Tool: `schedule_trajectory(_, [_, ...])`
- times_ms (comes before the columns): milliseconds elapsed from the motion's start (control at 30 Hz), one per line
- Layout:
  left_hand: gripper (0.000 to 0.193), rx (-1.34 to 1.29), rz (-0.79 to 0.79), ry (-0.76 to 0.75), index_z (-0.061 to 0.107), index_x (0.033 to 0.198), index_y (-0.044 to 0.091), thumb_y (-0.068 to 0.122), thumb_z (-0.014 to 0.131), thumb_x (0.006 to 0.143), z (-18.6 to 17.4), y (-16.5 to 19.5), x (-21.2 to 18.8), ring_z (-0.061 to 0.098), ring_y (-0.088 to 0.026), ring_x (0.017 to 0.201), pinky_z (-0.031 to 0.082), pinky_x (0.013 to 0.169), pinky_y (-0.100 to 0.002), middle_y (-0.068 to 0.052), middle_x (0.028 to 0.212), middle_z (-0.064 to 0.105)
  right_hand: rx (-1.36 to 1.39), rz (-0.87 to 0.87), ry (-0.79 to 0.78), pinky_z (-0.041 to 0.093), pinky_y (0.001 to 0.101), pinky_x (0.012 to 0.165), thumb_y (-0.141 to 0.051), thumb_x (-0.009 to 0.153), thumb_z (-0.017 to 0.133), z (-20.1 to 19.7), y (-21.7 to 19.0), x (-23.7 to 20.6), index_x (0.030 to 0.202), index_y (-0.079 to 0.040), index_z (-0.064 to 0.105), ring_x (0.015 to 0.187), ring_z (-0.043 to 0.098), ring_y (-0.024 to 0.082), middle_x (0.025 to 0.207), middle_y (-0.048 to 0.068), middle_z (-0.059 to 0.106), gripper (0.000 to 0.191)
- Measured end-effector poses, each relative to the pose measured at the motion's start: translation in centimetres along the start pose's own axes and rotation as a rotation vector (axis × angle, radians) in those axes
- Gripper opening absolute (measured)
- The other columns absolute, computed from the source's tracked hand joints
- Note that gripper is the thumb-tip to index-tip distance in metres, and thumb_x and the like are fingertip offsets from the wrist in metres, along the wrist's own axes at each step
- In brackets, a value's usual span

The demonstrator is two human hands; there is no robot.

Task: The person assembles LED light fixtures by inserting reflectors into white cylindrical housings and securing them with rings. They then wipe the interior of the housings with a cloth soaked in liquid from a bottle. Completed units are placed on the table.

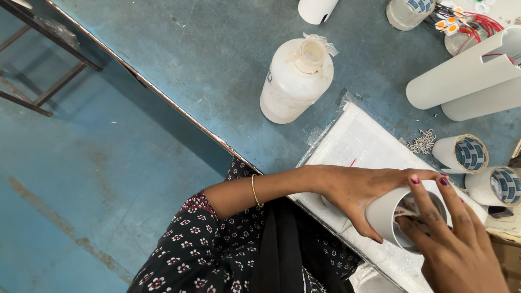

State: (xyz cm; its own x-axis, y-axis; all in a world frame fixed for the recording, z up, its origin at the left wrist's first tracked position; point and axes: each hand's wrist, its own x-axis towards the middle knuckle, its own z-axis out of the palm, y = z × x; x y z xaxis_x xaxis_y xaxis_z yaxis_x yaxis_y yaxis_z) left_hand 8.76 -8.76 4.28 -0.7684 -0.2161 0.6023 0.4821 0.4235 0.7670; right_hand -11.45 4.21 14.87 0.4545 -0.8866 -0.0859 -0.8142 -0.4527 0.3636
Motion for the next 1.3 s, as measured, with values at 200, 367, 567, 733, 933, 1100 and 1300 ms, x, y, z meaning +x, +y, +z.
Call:
schedule_trajectory(200, [0.132,0.006,0.017,0.018,0.005,0.166,0.009,0.034,0.095,0.074,0.1,0.8,0.1,0.031,-0.033,0.158,0.032,0.136,-0.043,-0.016,0.170,0.018,0.192,0.030,0.091,0.037,0.0506,0.122,0.007,0.051,0.067,0.3,-0.9,0.1,0.094,-0.020,0.080,0.158,0.027,0.038,0.166,0.008,0.034,0.053])
schedule_trajectory(367, [0.135,0.012,0.022,-0.008,0.003,0.164,0.011,0.032,0.097,0.069,-0.1,0.8,0.1,0.030,-0.034,0.159,0.032,0.134,-0.044,-0.015,0.173,0.010,0.163,-0.046,0.036,0.033,0.0508,0.123,0.001,0.050,0.074,0.7,0.8,-0.3,0.096,-0.026,0.079,0.159,0.023,0.036,0.166,0.003,0.032,0.053])
schedule_trajectory(567, [0.133,-0.106,0.028,-0.060,0.003,0.165,0.013,0.029,0.096,0.072,-0.3,0.7,0.4,0.041,-0.031,0.149,0.039,0.133,-0.045,-0.013,0.171,0.015,-0.160,-0.105,-0.252,0.018,0.0554,0.132,-0.010,0.078,0.070,1.2,1.7,-1.0,0.117,-0.040,0.074,0.161,0.017,0.031,0.167,-0.012,0.025,0.049])
schedule_trajectory(733, [0.134,-0.058,-0.043,-0.034,0.005,0.167,0.013,0.028,0.097,0.071,-0.4,1.5,0.2,0.040,-0.035,0.155,0.039,0.130,-0.046,-0.013,0.169,0.026,-0.119,-0.194,-0.134,0.023,0.0589,0.128,-0.019,0.079,0.071,0.4,1.6,-1.1,0.119,-0.032,0.073,0.158,0.023,0.031,0.166,-0.012,0.030,0.042])
schedule_trajectory(933, [0.130,0.140,0.047,0.205,0.006,0.165,0.012,0.030,0.093,0.070,0.9,2.9,-0.6,0.041,-0.035,0.147,0.038,0.130,-0.046,-0.016,0.165,0.023,-0.283,-0.012,-0.233,0.027,0.0493,0.132,-0.016,0.076,0.072,-1.1,0.1,-0.2,0.121,-0.041,0.072,0.160,0.023,0.027,0.167,-0.011,0.027,0.052])
schedule_trajectory(1100, [0.123,0.289,-0.062,0.396,0.014,0.164,0.011,0.037,0.089,0.071,2.8,3.5,-0.9,0.051,-0.033,0.136,0.042,0.119,-0.044,-0.016,0.154,0.040,-0.078,0.072,0.024,0.037,0.0459,0.123,0.002,0.066,0.070,-1.7,-1.1,0.7,0.102,-0.031,0.078,0.158,0.031,0.030,0.165,-0.001,0.036,0.049])
schedule_trajectory(1300, [0.115,0.527,-0.126,0.629,0.016,0.159,0.010,0.040,0.087,0.074,6.2,5.2,-1.7,0.046,-0.033,0.135,0.037,0.121,-0.046,-0.016,0.150,0.042,0.167,0.136,0.137,0.040,0.0484,0.118,0.008,0.044,0.072,-1.0,-2.8,1.0,0.101,-0.019,0.077,0.152,0.035,0.038,0.165,0.015,0.036,0.063])
